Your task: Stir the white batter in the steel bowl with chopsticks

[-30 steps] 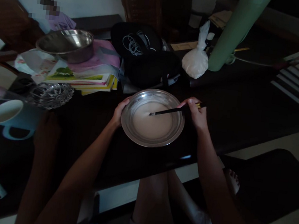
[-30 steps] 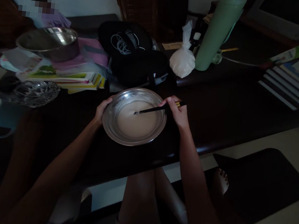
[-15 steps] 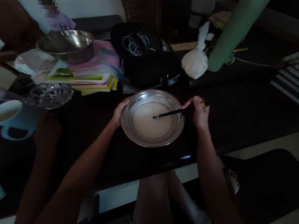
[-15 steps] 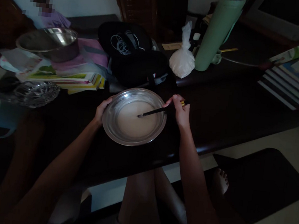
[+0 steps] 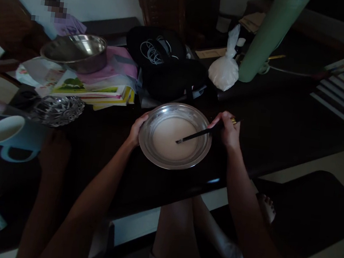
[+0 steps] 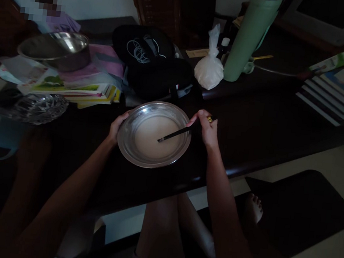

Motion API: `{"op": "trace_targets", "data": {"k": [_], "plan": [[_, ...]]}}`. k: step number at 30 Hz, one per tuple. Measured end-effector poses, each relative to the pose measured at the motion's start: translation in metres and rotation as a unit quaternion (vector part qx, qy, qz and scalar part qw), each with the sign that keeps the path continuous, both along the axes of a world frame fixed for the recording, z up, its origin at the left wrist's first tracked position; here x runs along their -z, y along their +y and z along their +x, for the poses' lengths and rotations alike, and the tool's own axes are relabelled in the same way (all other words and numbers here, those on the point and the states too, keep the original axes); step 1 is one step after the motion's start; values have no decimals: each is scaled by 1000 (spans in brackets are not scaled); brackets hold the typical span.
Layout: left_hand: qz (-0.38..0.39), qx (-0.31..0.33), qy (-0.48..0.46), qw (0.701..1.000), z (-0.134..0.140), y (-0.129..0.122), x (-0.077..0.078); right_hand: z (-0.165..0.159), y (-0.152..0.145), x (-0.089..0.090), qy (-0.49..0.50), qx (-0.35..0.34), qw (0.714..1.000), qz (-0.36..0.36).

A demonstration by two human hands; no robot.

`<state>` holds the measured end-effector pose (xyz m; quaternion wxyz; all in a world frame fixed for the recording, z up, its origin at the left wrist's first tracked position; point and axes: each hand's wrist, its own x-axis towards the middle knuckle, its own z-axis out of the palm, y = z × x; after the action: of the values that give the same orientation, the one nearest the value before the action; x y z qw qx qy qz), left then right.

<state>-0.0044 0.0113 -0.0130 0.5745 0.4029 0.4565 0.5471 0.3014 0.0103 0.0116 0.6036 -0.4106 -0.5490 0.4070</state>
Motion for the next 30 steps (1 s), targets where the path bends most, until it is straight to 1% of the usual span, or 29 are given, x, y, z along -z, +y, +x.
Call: {"op": "trace_targets", "data": {"k": [3,5,6,9,11,13,16,18,20,23,25,26,30], "plan": [[-5,-3,-4,1000,-1,1,2,-1,-2,-2,-50,-48,998,-2],[-10,-6,-7,1000,-1,1,3,-2,-3,-4,-66,-58,996,6],[-10,-5,-7,1000,-2,1,3,-3,-3,-5,-64,-50,997,7],[2,5,-5,1000,-2,1,3,-2,-1,-3,-25,4,1000,-3],[4,8,-7,1000,-2,1,4,-1,0,-1,1,21,1000,-4],[-2,2,-14,1000,-2,2,4,0,1,2,4,7,1000,-1],[-15,-8,-22,1000,-3,3,6,0,0,2,-36,-43,998,-1],[-14,-9,-19,1000,-4,3,6,-2,0,0,-61,-52,997,7],[-10,-7,-14,1000,-4,3,6,-2,0,-2,-56,-31,998,14],[-5,-3,-14,1000,-3,3,5,-1,1,-2,-3,18,1000,8],[-4,-2,-18,1000,-2,2,4,0,1,0,14,26,1000,-1],[-6,-3,-20,1000,-2,1,3,1,1,1,11,19,1000,-6],[-21,-12,-32,999,0,0,0,-1,-1,1,-26,-45,999,-16]]}}
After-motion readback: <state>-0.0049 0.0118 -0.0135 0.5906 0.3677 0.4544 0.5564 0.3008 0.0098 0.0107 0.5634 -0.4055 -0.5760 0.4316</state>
